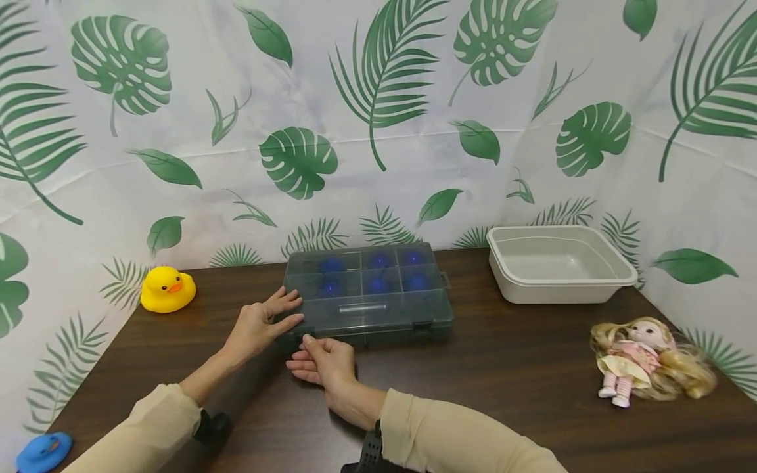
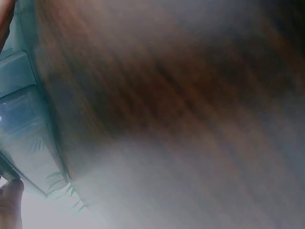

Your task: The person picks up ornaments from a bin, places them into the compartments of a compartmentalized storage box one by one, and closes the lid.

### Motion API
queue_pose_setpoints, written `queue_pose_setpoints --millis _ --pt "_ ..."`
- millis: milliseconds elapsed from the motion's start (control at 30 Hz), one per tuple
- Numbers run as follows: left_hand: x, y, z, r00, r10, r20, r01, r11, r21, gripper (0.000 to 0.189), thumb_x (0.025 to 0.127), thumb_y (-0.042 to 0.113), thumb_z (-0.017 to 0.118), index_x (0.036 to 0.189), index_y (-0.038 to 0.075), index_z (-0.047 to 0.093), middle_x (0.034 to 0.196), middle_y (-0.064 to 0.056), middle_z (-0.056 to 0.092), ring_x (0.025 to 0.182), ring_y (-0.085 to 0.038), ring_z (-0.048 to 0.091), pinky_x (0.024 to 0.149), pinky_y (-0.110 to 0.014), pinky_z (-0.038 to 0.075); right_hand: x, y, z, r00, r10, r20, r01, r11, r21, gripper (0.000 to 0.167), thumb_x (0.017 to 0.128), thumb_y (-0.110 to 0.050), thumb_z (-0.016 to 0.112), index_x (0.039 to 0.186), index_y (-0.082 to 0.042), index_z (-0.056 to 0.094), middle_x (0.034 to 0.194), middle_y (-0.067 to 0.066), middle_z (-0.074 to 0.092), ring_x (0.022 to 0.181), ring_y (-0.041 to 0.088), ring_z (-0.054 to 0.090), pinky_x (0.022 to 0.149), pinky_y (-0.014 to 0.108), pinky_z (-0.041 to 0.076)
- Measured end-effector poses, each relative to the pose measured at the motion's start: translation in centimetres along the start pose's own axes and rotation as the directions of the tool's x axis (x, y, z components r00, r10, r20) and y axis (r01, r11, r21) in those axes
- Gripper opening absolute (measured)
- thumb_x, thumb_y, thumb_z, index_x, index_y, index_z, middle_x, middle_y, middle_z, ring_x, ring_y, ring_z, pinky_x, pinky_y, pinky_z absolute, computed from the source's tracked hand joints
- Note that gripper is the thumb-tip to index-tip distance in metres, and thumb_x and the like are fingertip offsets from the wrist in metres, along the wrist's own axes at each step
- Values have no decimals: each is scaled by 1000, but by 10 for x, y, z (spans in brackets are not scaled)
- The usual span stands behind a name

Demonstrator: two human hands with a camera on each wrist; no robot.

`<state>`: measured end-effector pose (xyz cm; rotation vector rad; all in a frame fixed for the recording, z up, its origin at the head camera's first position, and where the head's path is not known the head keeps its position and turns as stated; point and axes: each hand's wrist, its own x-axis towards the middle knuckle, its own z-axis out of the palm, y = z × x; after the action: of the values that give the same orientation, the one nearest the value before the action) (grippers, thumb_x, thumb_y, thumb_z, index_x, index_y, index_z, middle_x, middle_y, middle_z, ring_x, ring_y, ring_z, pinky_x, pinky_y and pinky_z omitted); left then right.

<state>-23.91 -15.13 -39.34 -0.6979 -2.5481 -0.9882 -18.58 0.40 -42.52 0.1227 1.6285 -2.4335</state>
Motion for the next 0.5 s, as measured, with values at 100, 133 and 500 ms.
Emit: queue_pose_setpoints --millis 100,133,500 --pt "1 1 0 1000 3 4 -3 1000 2 40 82 17 73 116 -2 65 125 -16 59 126 -36 46 95 -51 45 1 -1 2 1000 18 -7 -18 1000 -7 33 94 -23 58 98 10 60 75 7 70 71 18 71 66 30 58" --pt "1 2 -1 1000 5 1 -5 1000 4 39 82 17 73 115 -2 65 125 -16 59 126 -37 46 95 -52 45 2 -2 2 1000 20 -7 -20 1000 -9 34 94 -24 58 99 10 59 75 7 70 72 18 71 66 30 58" --pt "0 -4 -3 999 -13 30 12 1000 22 40 83 21 72 116 -1 66 125 -15 60 126 -35 46 97 -52 44 -5 -11 -10 993 73 96 -69 997 -39 41 98 -27 51 110 12 56 80 6 69 80 20 71 73 32 58"
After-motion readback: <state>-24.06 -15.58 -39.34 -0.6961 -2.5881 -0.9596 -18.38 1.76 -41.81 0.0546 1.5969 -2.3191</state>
